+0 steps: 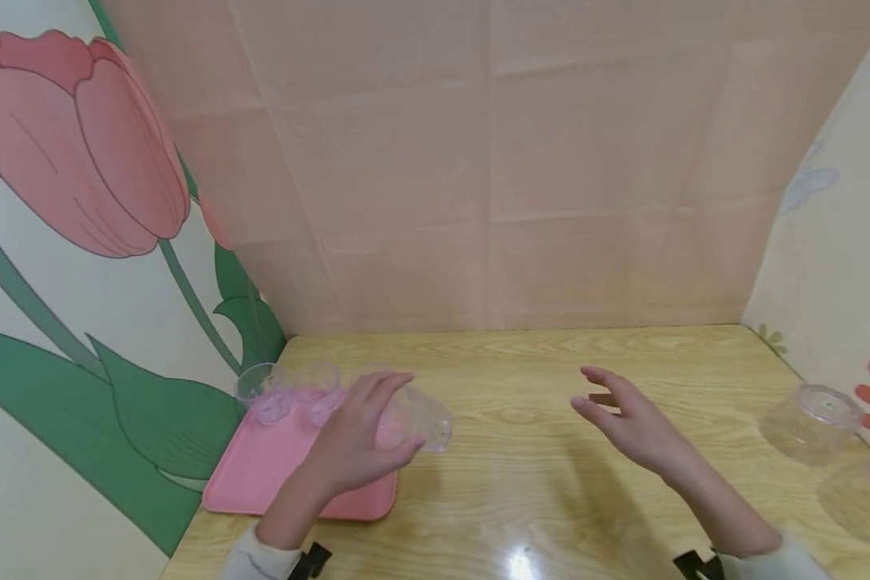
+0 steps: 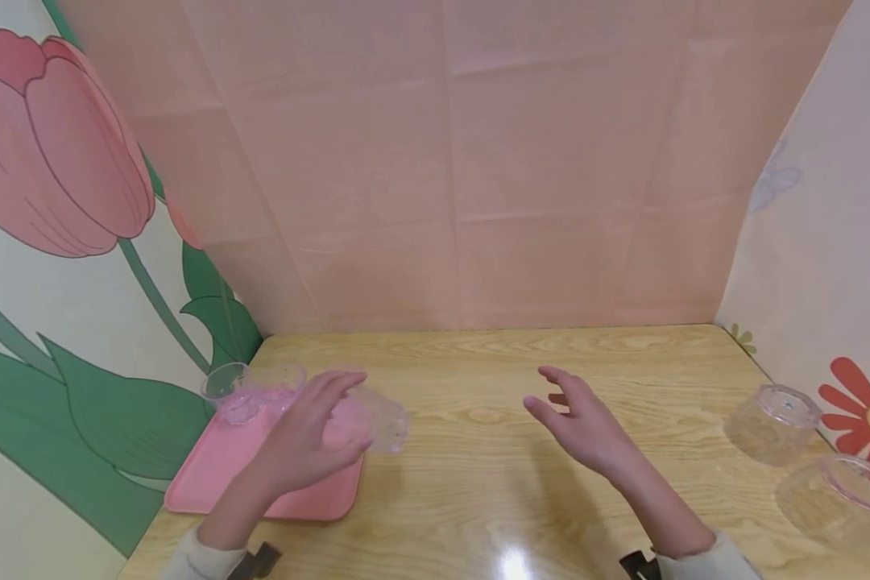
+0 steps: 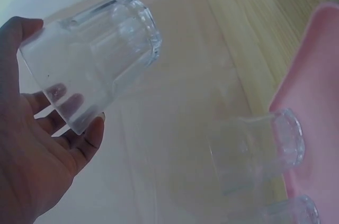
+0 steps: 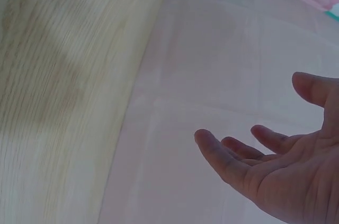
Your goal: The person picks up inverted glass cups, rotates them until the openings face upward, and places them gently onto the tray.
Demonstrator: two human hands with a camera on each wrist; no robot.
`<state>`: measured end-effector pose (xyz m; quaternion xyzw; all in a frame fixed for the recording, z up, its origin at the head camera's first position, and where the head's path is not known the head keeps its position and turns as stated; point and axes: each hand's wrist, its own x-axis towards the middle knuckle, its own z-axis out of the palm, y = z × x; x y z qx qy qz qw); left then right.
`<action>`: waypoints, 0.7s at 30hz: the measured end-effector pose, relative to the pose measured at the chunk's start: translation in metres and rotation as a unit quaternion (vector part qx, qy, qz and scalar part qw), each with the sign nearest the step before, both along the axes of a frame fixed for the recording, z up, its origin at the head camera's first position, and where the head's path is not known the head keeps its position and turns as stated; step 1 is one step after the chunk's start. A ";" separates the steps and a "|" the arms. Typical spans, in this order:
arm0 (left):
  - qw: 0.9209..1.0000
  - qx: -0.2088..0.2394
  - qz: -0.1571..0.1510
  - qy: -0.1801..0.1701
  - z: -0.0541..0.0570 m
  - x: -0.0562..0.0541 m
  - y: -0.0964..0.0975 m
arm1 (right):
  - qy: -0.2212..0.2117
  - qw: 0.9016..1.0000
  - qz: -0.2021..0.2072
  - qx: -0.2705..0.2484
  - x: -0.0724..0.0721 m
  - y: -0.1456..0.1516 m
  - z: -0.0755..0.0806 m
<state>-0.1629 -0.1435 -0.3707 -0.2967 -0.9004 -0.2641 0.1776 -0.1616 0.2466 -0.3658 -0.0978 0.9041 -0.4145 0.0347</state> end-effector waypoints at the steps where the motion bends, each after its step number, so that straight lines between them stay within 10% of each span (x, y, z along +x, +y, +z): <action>1: 1.000 -0.001 0.003 0.001 0.000 0.001 -0.002 | 0.010 1.000 0.001 0.007 0.000 0.001 0.000; 21: 0.996 -0.034 0.078 -0.020 -0.003 0.007 -0.041 | 0.098 0.980 -0.050 0.167 -0.003 0.047 -0.010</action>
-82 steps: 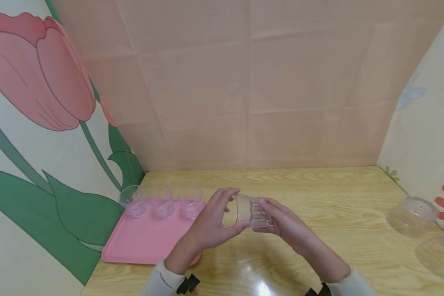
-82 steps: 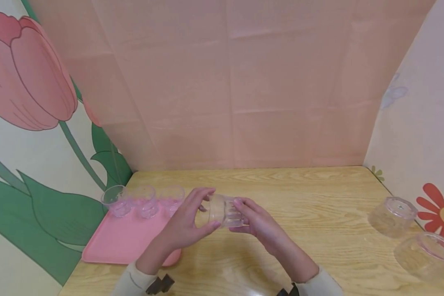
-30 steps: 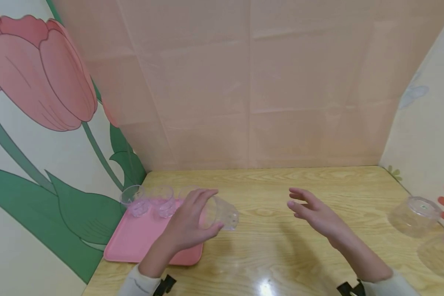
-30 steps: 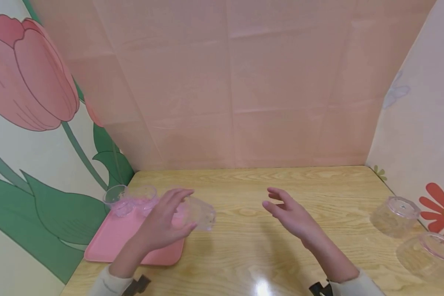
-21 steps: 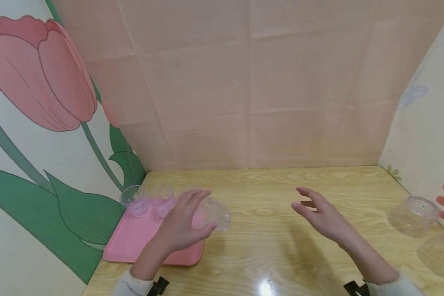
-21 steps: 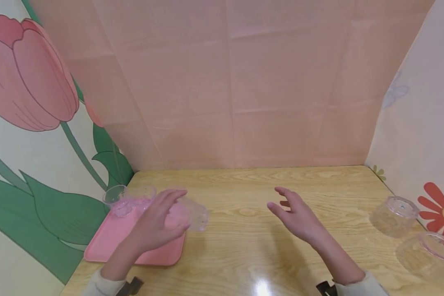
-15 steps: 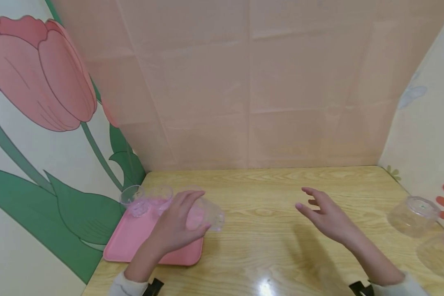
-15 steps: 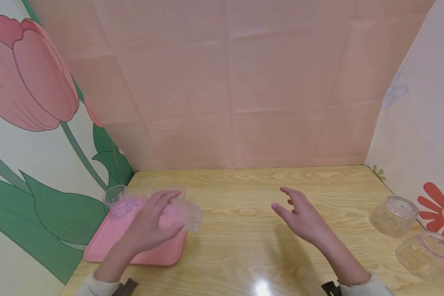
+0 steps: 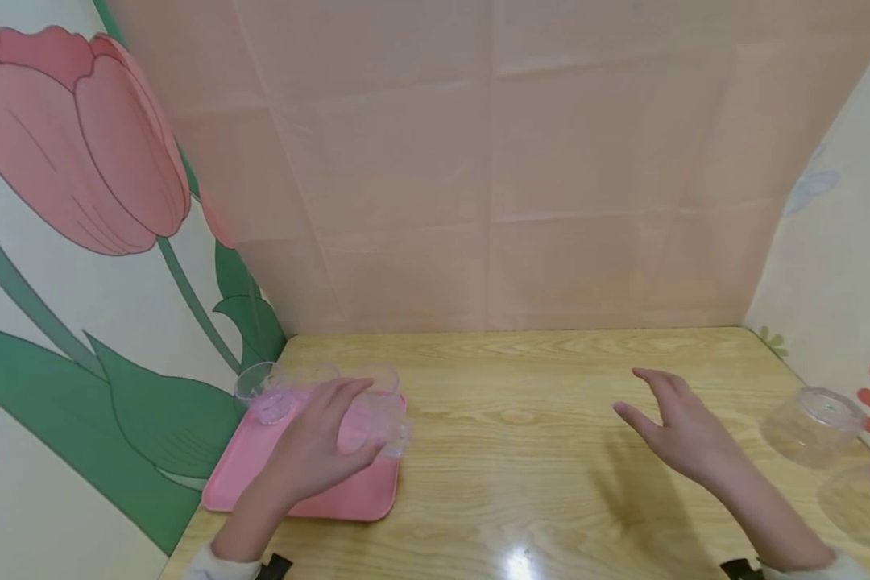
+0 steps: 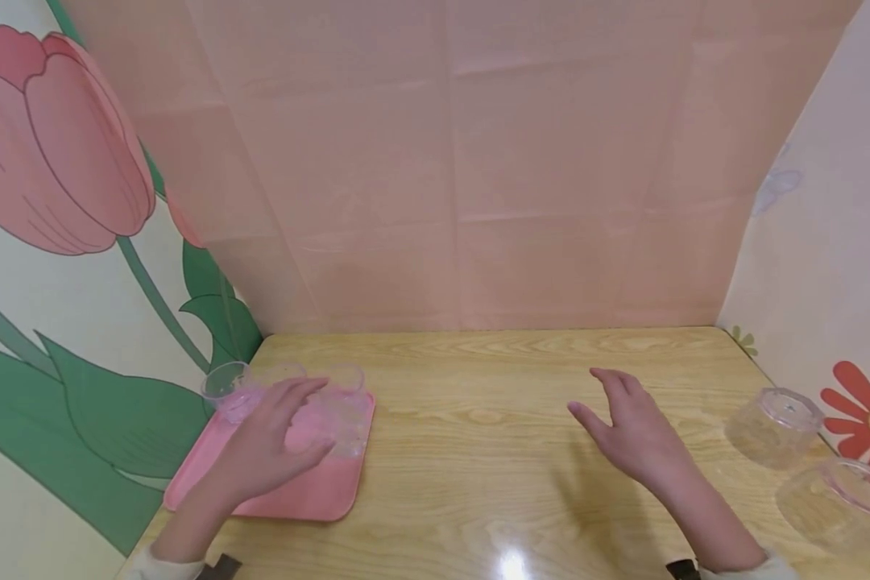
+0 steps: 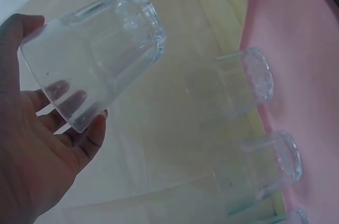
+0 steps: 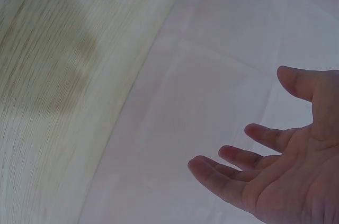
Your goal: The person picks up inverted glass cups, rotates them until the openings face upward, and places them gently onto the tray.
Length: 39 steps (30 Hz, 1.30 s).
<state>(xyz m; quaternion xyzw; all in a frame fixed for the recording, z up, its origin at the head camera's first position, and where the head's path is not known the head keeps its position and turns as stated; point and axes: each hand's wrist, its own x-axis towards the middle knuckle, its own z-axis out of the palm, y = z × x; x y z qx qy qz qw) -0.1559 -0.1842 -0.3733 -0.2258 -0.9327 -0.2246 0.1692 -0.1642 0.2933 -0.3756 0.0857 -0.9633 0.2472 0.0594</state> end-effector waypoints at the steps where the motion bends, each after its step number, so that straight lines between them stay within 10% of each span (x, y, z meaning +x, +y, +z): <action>1: 1.000 -0.002 0.002 -0.002 0.000 0.000 -0.002 | 0.003 1.000 -0.003 0.004 0.000 0.003 -0.001; 39: 0.997 -0.006 0.060 -0.054 -0.009 0.006 -0.083 | -0.034 0.987 -0.102 0.118 0.022 0.110 -0.008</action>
